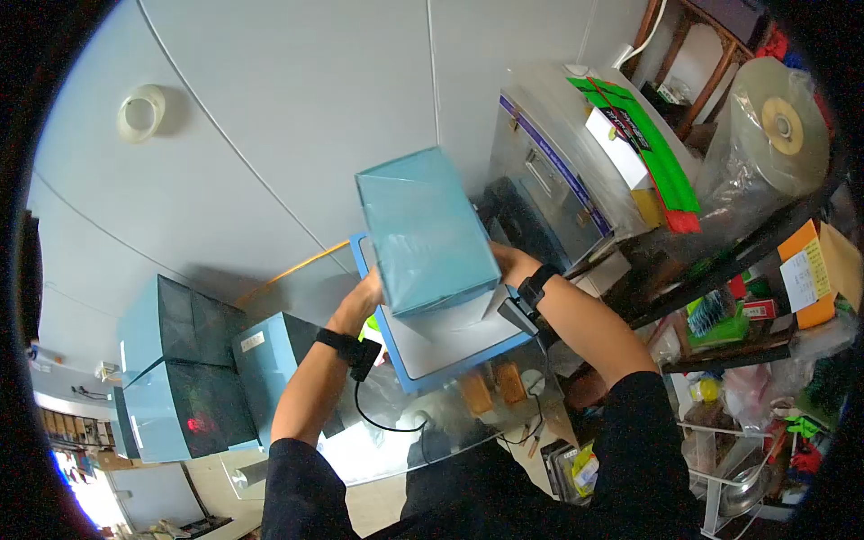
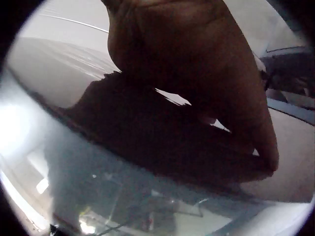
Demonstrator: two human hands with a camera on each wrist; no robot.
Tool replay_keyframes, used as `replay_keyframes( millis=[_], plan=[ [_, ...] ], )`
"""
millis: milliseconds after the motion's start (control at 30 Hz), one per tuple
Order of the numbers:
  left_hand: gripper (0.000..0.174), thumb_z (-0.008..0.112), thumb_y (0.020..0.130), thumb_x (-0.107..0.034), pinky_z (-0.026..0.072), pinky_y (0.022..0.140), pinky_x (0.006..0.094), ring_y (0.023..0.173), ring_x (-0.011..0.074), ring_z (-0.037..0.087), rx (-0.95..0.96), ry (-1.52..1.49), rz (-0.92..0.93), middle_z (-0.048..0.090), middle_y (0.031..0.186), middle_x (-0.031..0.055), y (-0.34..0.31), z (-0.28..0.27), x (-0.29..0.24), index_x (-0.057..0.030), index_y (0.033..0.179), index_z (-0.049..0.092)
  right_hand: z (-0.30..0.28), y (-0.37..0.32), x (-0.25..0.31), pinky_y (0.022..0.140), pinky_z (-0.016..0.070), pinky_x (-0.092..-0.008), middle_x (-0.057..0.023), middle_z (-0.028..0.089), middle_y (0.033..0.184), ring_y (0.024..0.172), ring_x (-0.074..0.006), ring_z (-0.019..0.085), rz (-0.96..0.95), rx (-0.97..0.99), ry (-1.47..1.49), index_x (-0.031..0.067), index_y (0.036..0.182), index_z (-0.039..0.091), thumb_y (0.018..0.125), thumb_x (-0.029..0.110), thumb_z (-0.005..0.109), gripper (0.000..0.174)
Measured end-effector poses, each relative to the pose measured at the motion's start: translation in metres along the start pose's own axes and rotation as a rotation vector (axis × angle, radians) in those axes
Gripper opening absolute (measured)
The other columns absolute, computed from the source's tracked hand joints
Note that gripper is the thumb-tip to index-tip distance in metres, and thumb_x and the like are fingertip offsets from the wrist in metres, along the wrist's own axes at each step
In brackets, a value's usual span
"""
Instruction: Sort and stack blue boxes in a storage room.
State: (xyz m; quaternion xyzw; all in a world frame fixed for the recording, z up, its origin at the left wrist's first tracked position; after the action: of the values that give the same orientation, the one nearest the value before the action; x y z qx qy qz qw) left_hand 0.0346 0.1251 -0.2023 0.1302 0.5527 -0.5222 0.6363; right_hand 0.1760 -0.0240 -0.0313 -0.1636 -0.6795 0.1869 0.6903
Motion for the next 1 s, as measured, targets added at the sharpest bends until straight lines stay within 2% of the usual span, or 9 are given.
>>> replay_keyframes(
  millis=[233, 267, 367, 400, 533, 667, 767, 900, 1000],
  plan=[
    [0.044, 0.044, 0.100, -0.030, 0.0525, 0.087, 0.0352, 0.107, 0.0193, 0.058, -0.079, 0.328, 0.536, 0.058, 0.122, 0.0109, -0.068, 0.017, -0.046, -0.0013, 0.134, 0.045, 0.000, 0.008, 0.001, 0.106, 0.0333, -0.0422, -0.0163, 0.032, 0.146, 0.133, -0.0240, 0.034, -0.257, 0.013, 0.122, 0.0066, 0.146, 0.027, 0.091, 0.069, 0.029, 0.083],
    [0.054, 0.043, 0.100, -0.040, 0.0461, 0.096, 0.0372, 0.115, 0.0207, 0.052, 0.002, -0.092, 0.393, 0.052, 0.127, 0.0118, -0.069, 0.024, -0.053, -0.0026, 0.138, 0.038, 0.002, 0.009, 0.002, 0.107, 0.0322, -0.0419, -0.0162, 0.030, 0.148, 0.134, -0.0238, 0.033, -0.303, 0.000, 0.152, 0.0066, 0.147, 0.025, 0.091, 0.070, 0.029, 0.085],
    [0.065, 0.041, 0.098, -0.050, 0.0381, 0.104, 0.0393, 0.125, 0.0221, 0.041, -0.163, 0.024, 0.714, 0.041, 0.136, 0.0122, -0.116, 0.083, -0.103, -0.0051, 0.143, 0.027, 0.012, 0.004, 0.004, 0.111, 0.0264, -0.0403, -0.0141, 0.026, 0.151, 0.139, -0.0235, 0.026, -0.390, -0.090, 0.238, 0.0072, 0.150, 0.020, 0.091, 0.071, 0.027, 0.086],
    [0.088, 0.035, 0.094, -0.062, 0.0196, 0.113, 0.0394, 0.140, 0.0281, 0.018, -0.136, 0.013, 0.620, 0.007, 0.155, 0.0165, -0.111, 0.077, -0.093, -0.0057, 0.151, -0.001, 0.017, 0.004, -0.002, 0.114, 0.0198, -0.0392, -0.0121, 0.022, 0.154, 0.141, -0.0232, 0.021, -0.425, -0.052, 0.314, 0.0076, 0.151, 0.015, 0.091, 0.071, 0.029, 0.089],
    [0.117, 0.076, 0.073, -0.041, 0.0120, 0.115, 0.0392, 0.144, 0.0302, 0.009, -0.093, 0.141, 0.655, 0.006, 0.155, 0.0220, -0.128, 0.089, -0.097, -0.0011, 0.150, -0.004, 0.027, -0.004, -0.023, 0.113, 0.0208, -0.0391, -0.0089, 0.027, 0.151, 0.139, -0.0221, 0.024, -0.464, -0.015, 0.457, 0.0076, 0.149, 0.021, 0.084, 0.070, 0.049, 0.094],
    [0.127, 0.084, 0.064, -0.031, 0.0088, 0.116, 0.0373, 0.145, 0.0302, 0.004, -0.182, 0.427, 0.831, 0.000, 0.156, 0.0233, -0.112, 0.080, -0.089, 0.0034, 0.148, -0.006, 0.006, 0.021, -0.047, 0.114, 0.0195, -0.0392, -0.0081, 0.025, 0.152, 0.139, -0.0217, 0.022, -0.582, -0.056, 0.389, 0.0065, 0.149, 0.018, 0.075, 0.078, 0.051, 0.108],
    [0.127, 0.086, 0.063, -0.026, 0.0317, 0.107, 0.0397, 0.129, 0.0280, 0.037, -0.235, 0.472, 0.919, 0.031, 0.142, 0.0162, -0.100, 0.074, -0.077, -0.0019, 0.149, -0.004, -0.003, 0.033, -0.066, 0.115, 0.0145, -0.0381, -0.0078, 0.019, 0.154, 0.141, -0.0205, 0.015, -0.581, -0.105, 0.362, 0.0057, 0.150, 0.014, 0.072, 0.083, 0.046, 0.114],
    [0.133, 0.086, 0.061, -0.025, 0.0093, 0.116, 0.0377, 0.145, 0.0311, 0.004, -0.156, 0.434, 0.786, 0.000, 0.155, 0.0259, -0.085, 0.067, -0.047, 0.0028, 0.146, -0.013, -0.014, 0.042, -0.098, 0.114, 0.0139, -0.0365, -0.0083, 0.019, 0.154, 0.142, -0.0203, 0.014, -0.579, -0.185, 0.242, 0.0056, 0.150, 0.015, 0.076, 0.081, 0.042, 0.109],
    [0.136, 0.087, 0.059, -0.024, 0.0090, 0.116, 0.0388, 0.145, 0.0324, 0.003, -0.218, 0.580, 0.829, 0.002, 0.154, 0.0264, -0.084, 0.069, -0.042, 0.0014, 0.146, -0.016, -0.033, 0.052, -0.120, 0.114, 0.0160, -0.0348, -0.0098, 0.022, 0.153, 0.141, -0.0208, 0.018, -0.607, -0.300, 0.024, 0.0053, 0.149, 0.019, 0.082, 0.078, 0.035, 0.100]
  ],
)
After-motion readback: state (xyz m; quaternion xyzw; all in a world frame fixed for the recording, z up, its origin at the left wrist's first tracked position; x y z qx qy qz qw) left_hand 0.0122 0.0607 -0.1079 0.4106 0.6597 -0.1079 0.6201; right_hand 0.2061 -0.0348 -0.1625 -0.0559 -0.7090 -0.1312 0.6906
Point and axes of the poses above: each hand's wrist, its own y-axis towards the middle knuckle, its own z-axis out of the palm, x = y × z, the point moved 4 cm from there along y, towards the middle knuckle
